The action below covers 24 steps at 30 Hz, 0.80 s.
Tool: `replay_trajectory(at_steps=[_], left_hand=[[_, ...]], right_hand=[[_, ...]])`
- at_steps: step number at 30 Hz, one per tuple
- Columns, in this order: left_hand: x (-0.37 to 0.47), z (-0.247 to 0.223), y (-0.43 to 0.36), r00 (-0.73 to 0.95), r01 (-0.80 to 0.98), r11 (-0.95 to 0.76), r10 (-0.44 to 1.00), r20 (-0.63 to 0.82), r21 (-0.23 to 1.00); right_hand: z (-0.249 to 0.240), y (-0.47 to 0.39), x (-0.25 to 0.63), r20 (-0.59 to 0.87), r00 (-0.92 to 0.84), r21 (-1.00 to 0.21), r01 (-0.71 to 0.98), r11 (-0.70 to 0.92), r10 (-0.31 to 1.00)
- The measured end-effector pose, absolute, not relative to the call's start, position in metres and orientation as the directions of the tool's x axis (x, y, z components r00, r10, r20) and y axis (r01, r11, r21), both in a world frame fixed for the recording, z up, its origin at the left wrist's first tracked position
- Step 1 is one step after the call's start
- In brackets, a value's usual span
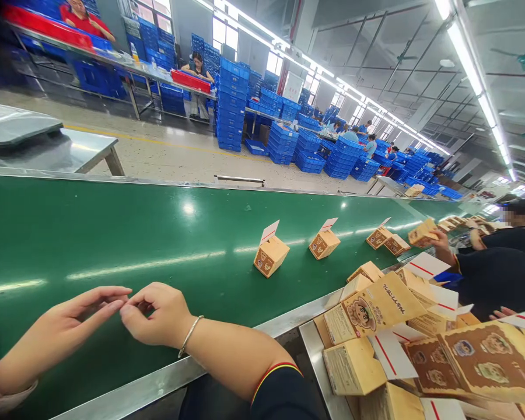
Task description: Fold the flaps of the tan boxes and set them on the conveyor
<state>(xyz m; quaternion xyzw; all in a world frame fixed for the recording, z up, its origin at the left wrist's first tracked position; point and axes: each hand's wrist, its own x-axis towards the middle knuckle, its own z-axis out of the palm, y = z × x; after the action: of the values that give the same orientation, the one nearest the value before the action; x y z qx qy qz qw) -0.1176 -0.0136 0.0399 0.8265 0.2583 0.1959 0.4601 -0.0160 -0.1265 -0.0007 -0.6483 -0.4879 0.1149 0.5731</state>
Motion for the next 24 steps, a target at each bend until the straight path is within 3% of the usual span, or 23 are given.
replay_trajectory(at_steps=[24], left_hand=[[-0.1166,0.0439,-0.0147,0.805,0.248,-0.451,0.588,0.077,0.857]], right_hand=[[0.007,-0.1279,-0.0163,0.3,0.558,-0.913,0.402,0.065,0.773]])
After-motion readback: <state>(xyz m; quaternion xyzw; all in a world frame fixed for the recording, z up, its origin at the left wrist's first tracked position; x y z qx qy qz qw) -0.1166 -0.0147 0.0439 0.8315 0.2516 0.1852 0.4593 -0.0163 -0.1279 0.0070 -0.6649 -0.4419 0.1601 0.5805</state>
